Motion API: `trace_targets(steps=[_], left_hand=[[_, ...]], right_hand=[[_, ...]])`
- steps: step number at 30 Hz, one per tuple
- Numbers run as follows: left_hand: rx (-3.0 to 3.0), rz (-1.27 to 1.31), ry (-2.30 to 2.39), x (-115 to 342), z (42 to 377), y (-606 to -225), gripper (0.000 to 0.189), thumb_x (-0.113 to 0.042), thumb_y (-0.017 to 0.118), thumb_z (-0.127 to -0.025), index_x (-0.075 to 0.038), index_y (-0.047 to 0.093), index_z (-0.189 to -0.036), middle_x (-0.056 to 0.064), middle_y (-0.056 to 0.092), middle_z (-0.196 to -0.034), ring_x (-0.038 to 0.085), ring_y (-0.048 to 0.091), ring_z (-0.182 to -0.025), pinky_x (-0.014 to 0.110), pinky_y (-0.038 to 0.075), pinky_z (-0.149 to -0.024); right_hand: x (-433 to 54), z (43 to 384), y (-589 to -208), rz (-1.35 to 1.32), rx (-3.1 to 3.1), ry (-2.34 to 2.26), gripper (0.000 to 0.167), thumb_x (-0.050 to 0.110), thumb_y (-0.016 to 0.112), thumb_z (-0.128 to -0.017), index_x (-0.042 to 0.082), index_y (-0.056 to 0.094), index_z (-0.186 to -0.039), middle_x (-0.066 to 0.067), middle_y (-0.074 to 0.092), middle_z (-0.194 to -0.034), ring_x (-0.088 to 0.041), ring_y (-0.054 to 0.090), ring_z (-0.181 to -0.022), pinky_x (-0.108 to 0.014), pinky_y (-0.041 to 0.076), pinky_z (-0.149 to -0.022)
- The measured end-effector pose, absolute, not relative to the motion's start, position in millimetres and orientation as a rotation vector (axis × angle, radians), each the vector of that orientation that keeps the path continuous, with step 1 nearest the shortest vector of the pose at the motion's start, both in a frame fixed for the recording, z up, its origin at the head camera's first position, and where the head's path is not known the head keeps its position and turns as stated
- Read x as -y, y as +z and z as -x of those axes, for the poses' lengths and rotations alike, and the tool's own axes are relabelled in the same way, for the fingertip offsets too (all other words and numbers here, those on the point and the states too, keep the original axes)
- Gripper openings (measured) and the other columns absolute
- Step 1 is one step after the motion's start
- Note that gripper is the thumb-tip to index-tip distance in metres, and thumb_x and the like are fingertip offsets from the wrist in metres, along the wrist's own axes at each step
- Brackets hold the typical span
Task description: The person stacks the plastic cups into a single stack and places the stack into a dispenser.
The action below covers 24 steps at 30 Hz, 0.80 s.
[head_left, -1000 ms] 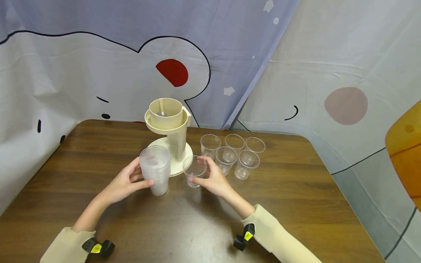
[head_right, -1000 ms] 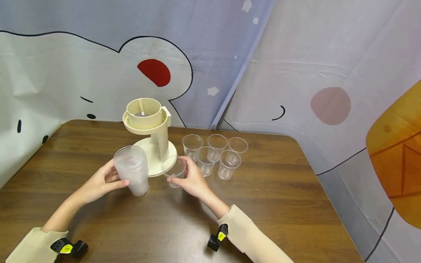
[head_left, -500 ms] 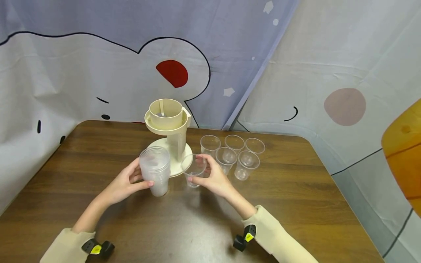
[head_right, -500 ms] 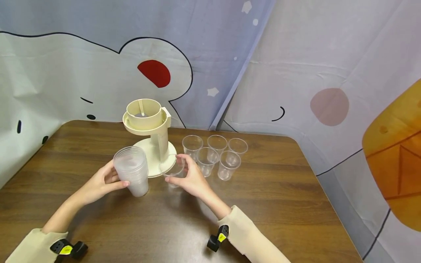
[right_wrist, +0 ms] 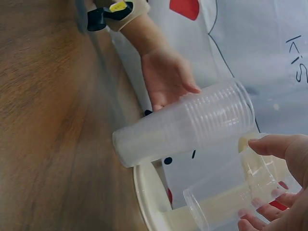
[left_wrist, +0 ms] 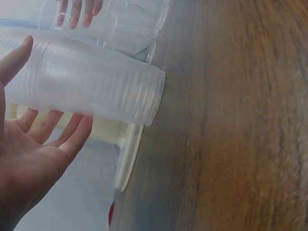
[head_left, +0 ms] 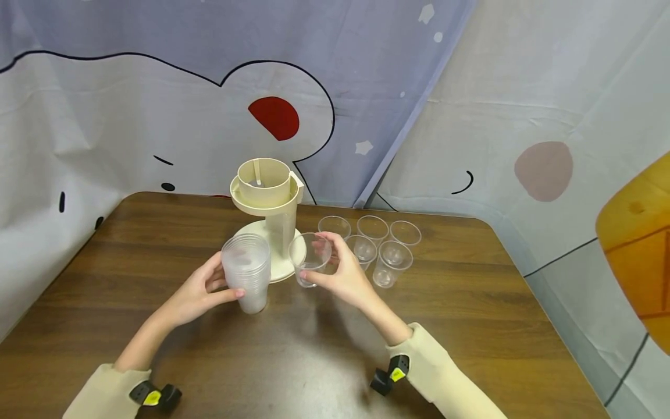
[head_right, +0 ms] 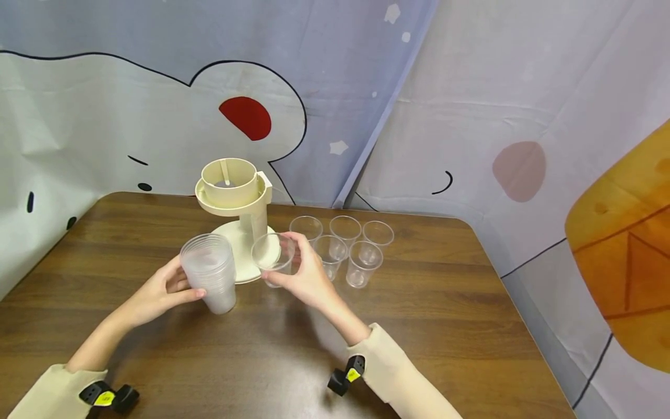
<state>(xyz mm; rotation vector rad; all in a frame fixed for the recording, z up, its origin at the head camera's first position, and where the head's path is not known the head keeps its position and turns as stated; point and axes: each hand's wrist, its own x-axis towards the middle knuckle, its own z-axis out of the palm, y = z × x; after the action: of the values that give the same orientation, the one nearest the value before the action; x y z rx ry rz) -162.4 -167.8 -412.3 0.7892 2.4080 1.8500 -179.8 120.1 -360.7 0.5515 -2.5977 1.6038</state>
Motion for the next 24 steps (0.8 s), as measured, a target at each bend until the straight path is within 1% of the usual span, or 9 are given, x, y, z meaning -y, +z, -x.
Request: trace_targets(steps=[5,11,13,18,21,24], left_hand=[[-2.409,-0.794,1.852,167.9,162.7,-412.5,0.067,0.0,0.072,-0.082,0.003,0.035,-0.138,-0.013,0.053,-0.12,-0.003,0.059,-0.105,0.015,0.051,-0.087],[-2.416,-0.776,1.833,169.2,163.5,-413.6,0.068,-0.001,0.072,-0.083,0.003,0.034,-0.139,-0.017,0.052,-0.12,-0.004,0.058,-0.105,0.016,0.051,-0.088],[-2.415,-0.78,1.835,169.4,163.9,-414.0,0.068,0.0,0.072,-0.082,0.003,0.034,-0.139,-0.018,0.053,-0.12,-0.004,0.058,-0.105,0.015,0.051,-0.088],[-2.408,-0.796,1.847,169.5,164.7,-414.8,0.068,0.001,0.072,-0.082,0.003,0.034,-0.139,-0.019,0.053,-0.119,-0.004,0.058,-0.105,0.016,0.051,-0.087],[-2.411,-0.793,1.842,169.7,164.6,-414.8,0.068,0.0,0.072,-0.083,0.002,0.034,-0.139,-0.019,0.053,-0.12,-0.004,0.058,-0.106,0.016,0.051,-0.087],[-2.416,-0.788,1.834,169.8,164.2,-414.5,0.068,0.0,0.072,-0.083,0.002,0.034,-0.14,-0.018,0.053,-0.12,-0.005,0.057,-0.107,0.015,0.051,-0.088]], right_hand=[[-118.3,180.4,-354.7,-0.575,2.571,1.598,0.071,0.014,0.083,-0.072,0.011,0.047,-0.133,-0.01,0.061,-0.126,-0.022,0.056,-0.119,-0.041,0.047,-0.099],[-114.9,178.3,-344.9,-0.61,2.526,1.622,0.071,0.014,0.082,-0.072,0.008,0.047,-0.134,-0.014,0.058,-0.127,-0.024,0.055,-0.119,-0.043,0.048,-0.098],[-113.5,177.6,-341.7,-0.612,2.516,1.627,0.071,0.013,0.082,-0.072,0.009,0.047,-0.134,-0.013,0.058,-0.127,-0.023,0.055,-0.119,-0.043,0.048,-0.098],[-110.3,177.9,-337.2,-0.607,2.5,1.629,0.071,0.013,0.083,-0.071,0.011,0.048,-0.133,-0.011,0.058,-0.127,-0.023,0.055,-0.119,-0.042,0.049,-0.097],[-108.8,178.4,-335.0,-0.612,2.488,1.638,0.071,0.013,0.083,-0.071,0.01,0.048,-0.133,-0.013,0.058,-0.128,-0.023,0.055,-0.12,-0.043,0.048,-0.098],[-107.4,178.5,-332.3,-0.62,2.472,1.65,0.071,0.012,0.083,-0.072,0.009,0.048,-0.133,-0.013,0.058,-0.127,-0.023,0.054,-0.119,-0.044,0.048,-0.098]])
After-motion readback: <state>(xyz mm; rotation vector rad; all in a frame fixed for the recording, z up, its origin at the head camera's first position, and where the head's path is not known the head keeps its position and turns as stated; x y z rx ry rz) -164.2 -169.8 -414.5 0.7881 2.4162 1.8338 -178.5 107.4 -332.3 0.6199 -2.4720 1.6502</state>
